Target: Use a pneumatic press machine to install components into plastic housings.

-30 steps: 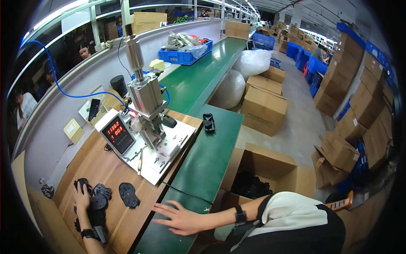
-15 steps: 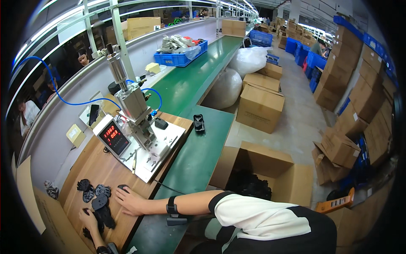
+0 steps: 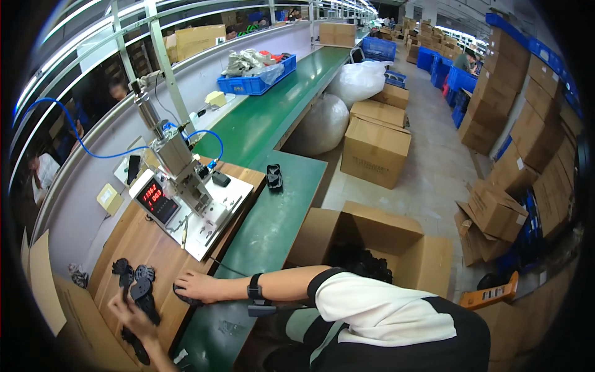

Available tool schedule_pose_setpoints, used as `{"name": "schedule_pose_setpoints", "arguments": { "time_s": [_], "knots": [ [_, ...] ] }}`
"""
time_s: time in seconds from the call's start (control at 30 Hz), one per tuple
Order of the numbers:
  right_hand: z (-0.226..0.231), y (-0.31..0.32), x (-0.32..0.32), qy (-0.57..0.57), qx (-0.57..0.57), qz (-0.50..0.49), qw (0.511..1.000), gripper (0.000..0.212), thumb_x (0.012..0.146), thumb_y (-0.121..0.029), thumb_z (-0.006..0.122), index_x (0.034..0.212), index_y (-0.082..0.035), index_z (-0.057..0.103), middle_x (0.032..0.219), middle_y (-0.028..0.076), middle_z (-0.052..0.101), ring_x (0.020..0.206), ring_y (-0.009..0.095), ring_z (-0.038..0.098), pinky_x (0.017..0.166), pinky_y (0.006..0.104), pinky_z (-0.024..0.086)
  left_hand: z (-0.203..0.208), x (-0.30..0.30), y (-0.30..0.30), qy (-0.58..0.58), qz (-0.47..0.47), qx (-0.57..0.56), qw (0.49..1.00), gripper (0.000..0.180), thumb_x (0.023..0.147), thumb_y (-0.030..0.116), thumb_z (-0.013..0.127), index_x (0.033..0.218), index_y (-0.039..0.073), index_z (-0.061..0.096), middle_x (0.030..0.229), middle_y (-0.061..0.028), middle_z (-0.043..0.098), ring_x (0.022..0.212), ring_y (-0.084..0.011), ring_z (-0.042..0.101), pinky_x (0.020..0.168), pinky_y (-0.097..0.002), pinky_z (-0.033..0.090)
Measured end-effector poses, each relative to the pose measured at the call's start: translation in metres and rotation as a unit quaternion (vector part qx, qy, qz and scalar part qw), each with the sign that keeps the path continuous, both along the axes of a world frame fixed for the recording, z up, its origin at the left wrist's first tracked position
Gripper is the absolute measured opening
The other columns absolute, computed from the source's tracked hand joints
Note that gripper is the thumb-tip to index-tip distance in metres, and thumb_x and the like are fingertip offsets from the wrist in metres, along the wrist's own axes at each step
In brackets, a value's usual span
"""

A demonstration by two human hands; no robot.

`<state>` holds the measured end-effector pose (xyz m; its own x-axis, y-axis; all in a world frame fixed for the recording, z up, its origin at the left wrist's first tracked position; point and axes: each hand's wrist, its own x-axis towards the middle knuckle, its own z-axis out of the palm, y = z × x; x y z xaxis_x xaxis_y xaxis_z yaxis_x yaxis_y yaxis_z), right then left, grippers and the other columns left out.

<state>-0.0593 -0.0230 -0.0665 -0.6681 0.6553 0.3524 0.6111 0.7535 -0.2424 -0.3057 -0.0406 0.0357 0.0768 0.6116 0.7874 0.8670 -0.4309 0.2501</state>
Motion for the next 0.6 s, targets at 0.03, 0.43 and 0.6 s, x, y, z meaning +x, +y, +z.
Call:
{"name": "schedule_pose_setpoints", "arguments": {
  "time_s": [0.03, 0.43, 0.6],
  "knots": [
    [-0.008, -0.005, -0.008, 0.003, 0.008, 0.016, 1.000, 0.067, 0.068, -0.019, 0.082, 0.126, 0.000, 0.056, 0.136, 0.019, 0.054, 0.125, 0.036, 0.053, 0.103, 0.0489, 0.044, -0.014, 0.008, -0.011, -0.018, -0.063, -0.021, 0.998, 0.030, 0.094, -0.001, 0.060, 0.123, -0.002, 0.064, 0.110, -0.0160, 0.053, 0.110, -0.0342, 0.057, 0.092, -0.0422, 0.049],
    [0.065, -0.091, 0.146, 0.230, 0.086, -0.136, 0.960, 0.045, 0.070, 0.011, 0.066, 0.111, -0.008, 0.071, 0.113, 0.011, 0.071, 0.104, 0.033, 0.069, 0.090, 0.0406, 0.058, -0.091, 0.086, -0.038, 0.101, -0.061, -0.164, 0.979, 0.037, 0.084, 0.021, 0.076, 0.118, 0.009, 0.068, 0.123, -0.0121, 0.061, 0.126, -0.0336, 0.052, 0.111, -0.0496, 0.036],
    [0.069, -0.047, 0.172, 0.196, 0.150, -0.195, 0.949, 0.044, 0.073, 0.008, 0.067, 0.114, -0.007, 0.072, 0.116, 0.009, 0.071, 0.109, 0.031, 0.067, 0.095, 0.0405, 0.055, -0.097, 0.088, -0.023, 0.132, -0.025, -0.110, 0.985, 0.044, 0.089, 0.033, 0.073, 0.125, 0.008, 0.069, 0.125, -0.0131, 0.060, 0.127, -0.0343, 0.050, 0.121, -0.0525, 0.026]
  ]
}}
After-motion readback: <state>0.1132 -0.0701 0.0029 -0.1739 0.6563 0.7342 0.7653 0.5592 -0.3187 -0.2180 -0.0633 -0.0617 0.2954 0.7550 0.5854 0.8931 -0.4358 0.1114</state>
